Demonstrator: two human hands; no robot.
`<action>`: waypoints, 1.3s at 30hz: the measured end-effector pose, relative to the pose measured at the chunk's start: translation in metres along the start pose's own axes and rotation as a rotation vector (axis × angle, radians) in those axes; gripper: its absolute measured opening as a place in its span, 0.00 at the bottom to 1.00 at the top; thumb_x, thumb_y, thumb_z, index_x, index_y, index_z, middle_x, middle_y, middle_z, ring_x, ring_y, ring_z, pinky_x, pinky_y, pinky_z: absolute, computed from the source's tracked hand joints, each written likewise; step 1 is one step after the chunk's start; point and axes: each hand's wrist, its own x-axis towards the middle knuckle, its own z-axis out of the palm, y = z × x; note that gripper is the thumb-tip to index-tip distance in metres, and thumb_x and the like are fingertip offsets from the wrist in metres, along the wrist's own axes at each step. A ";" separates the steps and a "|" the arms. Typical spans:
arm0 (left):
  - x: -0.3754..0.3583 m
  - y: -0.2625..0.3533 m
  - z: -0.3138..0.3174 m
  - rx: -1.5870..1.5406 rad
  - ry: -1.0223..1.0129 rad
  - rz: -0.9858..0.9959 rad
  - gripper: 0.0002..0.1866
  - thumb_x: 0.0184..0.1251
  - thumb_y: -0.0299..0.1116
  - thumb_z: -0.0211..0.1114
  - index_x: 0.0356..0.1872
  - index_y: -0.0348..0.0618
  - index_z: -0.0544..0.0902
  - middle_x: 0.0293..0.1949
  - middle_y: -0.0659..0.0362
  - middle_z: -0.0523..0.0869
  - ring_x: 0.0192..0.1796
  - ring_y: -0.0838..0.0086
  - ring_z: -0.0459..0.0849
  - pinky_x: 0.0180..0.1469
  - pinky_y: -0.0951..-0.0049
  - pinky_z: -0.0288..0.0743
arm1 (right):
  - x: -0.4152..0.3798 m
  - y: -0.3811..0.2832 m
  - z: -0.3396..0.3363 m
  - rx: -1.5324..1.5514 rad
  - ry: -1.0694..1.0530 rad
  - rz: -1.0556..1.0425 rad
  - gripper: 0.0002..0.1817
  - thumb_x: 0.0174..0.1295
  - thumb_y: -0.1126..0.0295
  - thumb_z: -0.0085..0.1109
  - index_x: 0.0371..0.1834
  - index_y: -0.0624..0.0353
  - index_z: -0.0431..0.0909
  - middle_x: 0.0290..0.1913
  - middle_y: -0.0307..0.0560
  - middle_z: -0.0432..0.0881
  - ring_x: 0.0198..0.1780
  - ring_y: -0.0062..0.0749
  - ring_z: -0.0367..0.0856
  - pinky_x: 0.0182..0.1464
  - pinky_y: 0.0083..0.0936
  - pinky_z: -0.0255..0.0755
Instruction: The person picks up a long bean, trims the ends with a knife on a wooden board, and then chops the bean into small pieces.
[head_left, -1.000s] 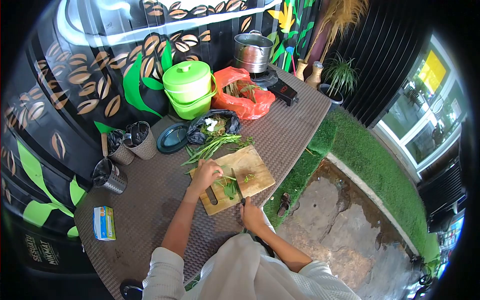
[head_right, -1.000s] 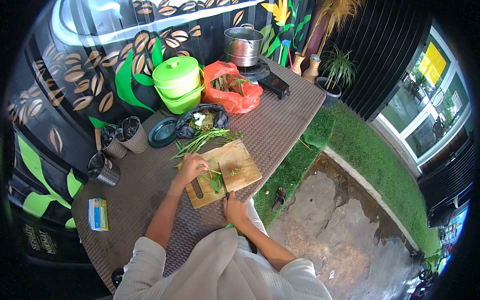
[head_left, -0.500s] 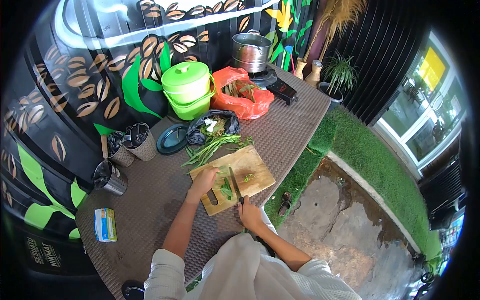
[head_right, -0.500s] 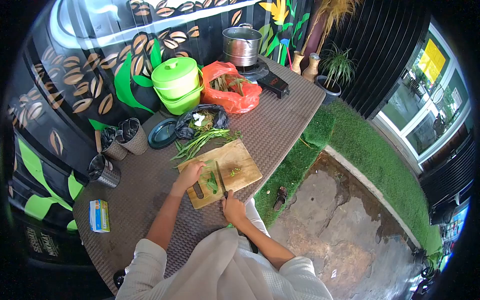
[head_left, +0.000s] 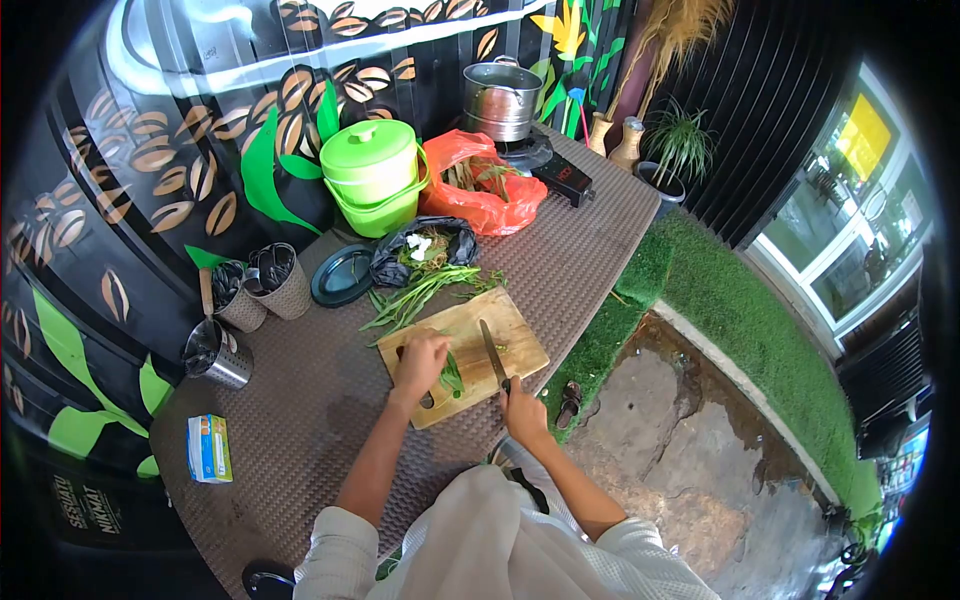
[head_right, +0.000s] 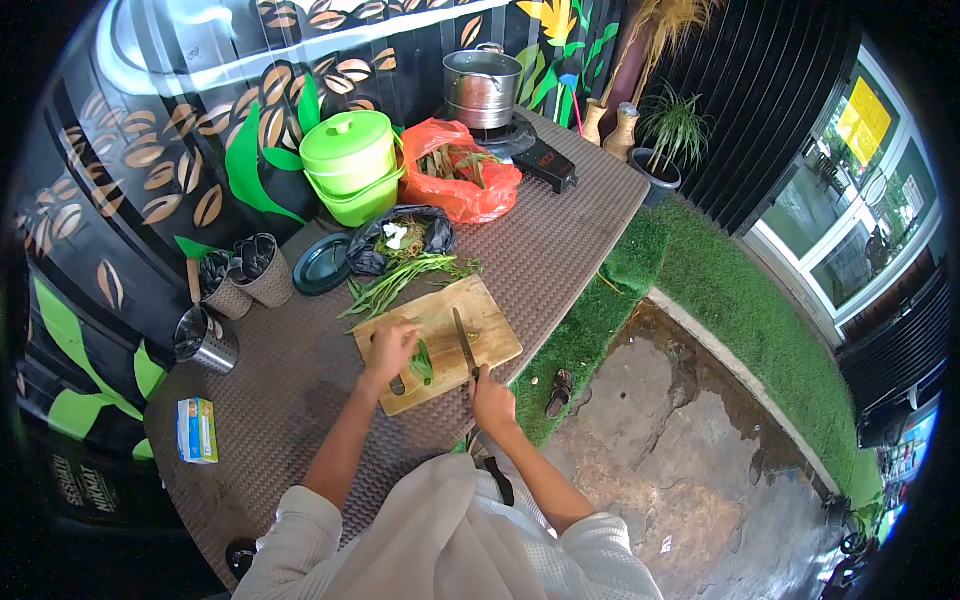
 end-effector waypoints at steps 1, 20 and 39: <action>-0.004 0.003 0.008 -0.106 -0.066 -0.038 0.07 0.56 0.25 0.63 0.35 0.40 0.86 0.36 0.55 0.84 0.43 0.61 0.79 0.51 0.62 0.67 | 0.004 0.001 -0.005 -0.033 -0.027 -0.018 0.16 0.67 0.60 0.46 0.48 0.60 0.62 0.25 0.62 0.80 0.29 0.58 0.81 0.32 0.52 0.74; -0.021 0.026 0.068 0.103 0.000 -0.028 0.06 0.54 0.33 0.68 0.32 0.46 0.87 0.36 0.60 0.84 0.46 0.68 0.77 0.52 0.65 0.57 | 0.017 0.000 -0.018 -0.112 -0.044 -0.154 0.14 0.67 0.62 0.45 0.45 0.63 0.61 0.26 0.60 0.80 0.29 0.58 0.81 0.30 0.50 0.75; -0.036 0.030 0.075 0.117 0.088 0.096 0.04 0.61 0.30 0.60 0.33 0.41 0.80 0.33 0.57 0.79 0.43 0.64 0.75 0.51 0.62 0.59 | 0.029 -0.003 0.010 -0.131 -0.002 -0.099 0.15 0.65 0.65 0.45 0.48 0.63 0.61 0.25 0.60 0.82 0.29 0.54 0.83 0.29 0.47 0.77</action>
